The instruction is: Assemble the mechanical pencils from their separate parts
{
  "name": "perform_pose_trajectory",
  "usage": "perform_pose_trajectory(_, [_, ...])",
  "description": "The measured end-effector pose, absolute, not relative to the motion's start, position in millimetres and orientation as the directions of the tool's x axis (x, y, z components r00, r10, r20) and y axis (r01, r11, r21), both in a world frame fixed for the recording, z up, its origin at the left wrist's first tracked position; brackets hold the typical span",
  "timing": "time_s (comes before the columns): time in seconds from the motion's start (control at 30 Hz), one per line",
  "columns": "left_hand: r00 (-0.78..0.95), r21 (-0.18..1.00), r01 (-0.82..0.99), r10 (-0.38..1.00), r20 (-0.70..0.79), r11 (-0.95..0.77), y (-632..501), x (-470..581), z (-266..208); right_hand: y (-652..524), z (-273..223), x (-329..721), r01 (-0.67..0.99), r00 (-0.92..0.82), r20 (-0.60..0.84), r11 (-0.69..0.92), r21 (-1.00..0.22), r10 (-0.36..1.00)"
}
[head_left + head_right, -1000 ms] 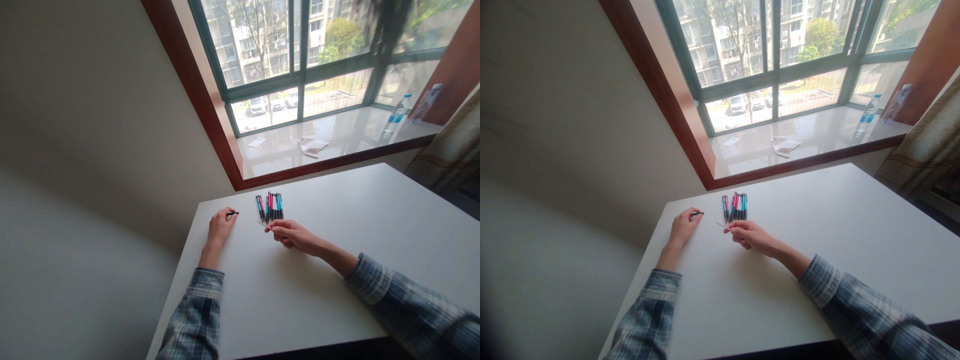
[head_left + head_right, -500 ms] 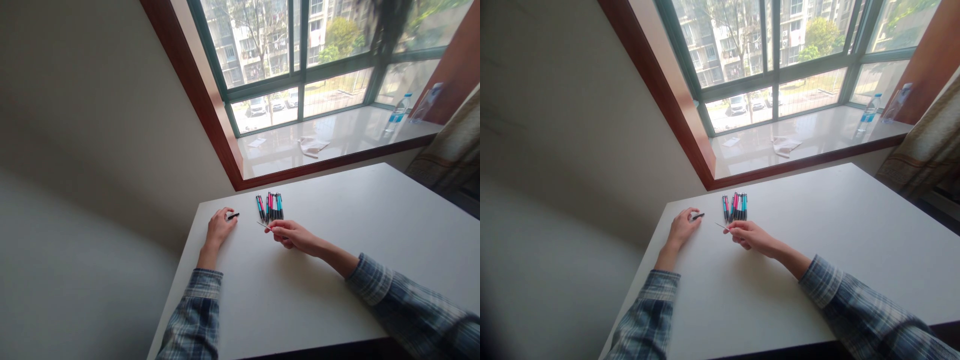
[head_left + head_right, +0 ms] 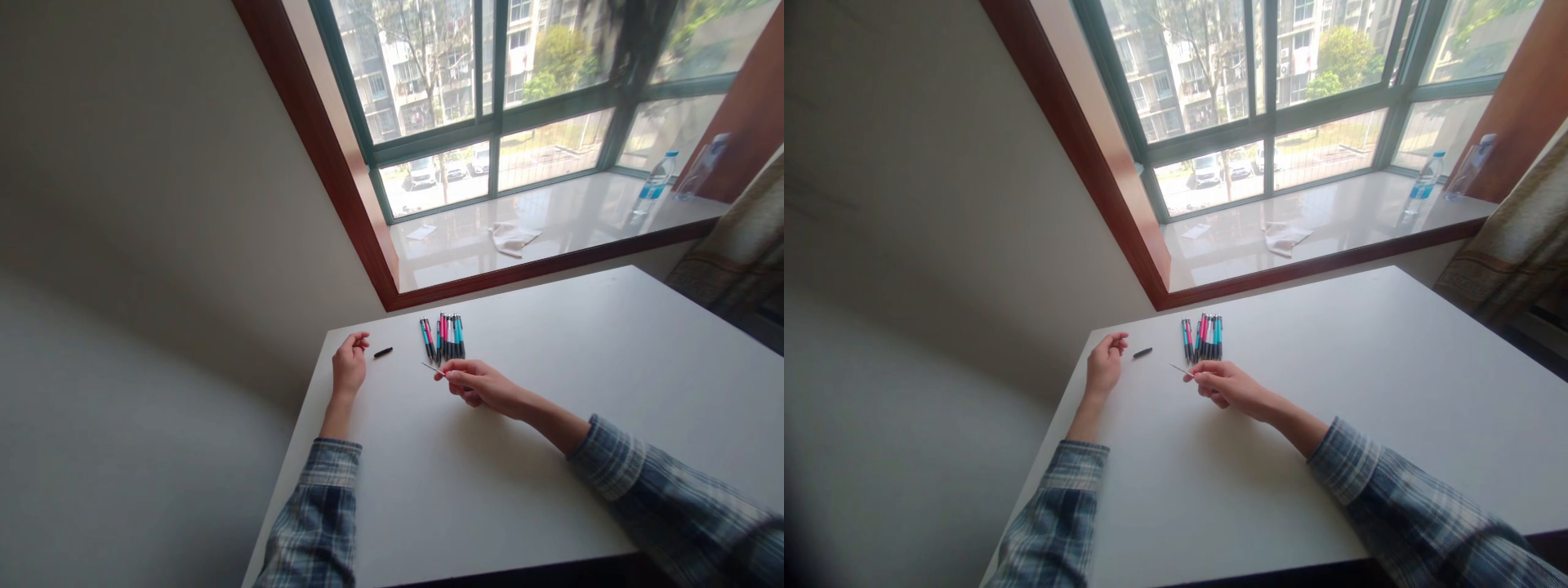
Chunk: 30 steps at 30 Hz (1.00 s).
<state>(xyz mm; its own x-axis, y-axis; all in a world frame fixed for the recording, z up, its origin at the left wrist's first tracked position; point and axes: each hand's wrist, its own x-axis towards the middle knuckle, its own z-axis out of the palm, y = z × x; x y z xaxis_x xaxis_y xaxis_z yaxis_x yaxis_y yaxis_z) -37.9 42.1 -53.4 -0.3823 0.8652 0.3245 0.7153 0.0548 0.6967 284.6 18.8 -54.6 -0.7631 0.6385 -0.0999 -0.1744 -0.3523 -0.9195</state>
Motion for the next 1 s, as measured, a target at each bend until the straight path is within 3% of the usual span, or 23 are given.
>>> perform_pose_trajectory(0.3, [-0.428, 0.815, 0.579, 0.834, 0.348, -0.043, 40.3, -36.6, -51.2, 18.0, -53.7, 284.8, -0.165, -0.766, -0.099, -0.344, -0.924, 0.635])
perform_pose_trajectory(0.63, [-0.446, 0.787, 0.615, 0.846, 0.292, 0.052, 36.2, -32.4, -47.3, 18.7, -53.9, 284.8, -0.170, -0.764, -0.100, -0.348, -0.922, 0.637])
perform_pose_trajectory(0.83, [-0.469, 0.693, 0.711, 0.813, 0.344, 0.117, 35.3, -40.6, -44.2, 18.1, -53.2, 284.5, -0.180, -0.765, -0.084, -0.338, -0.924, 0.638])
perform_pose_trajectory(1.0, [-0.443, 0.662, 0.733, 0.849, 0.289, 0.157, 37.8, -46.3, -52.4, 17.7, -52.3, 284.3, -0.172, -0.764, -0.096, -0.345, -0.923, 0.638])
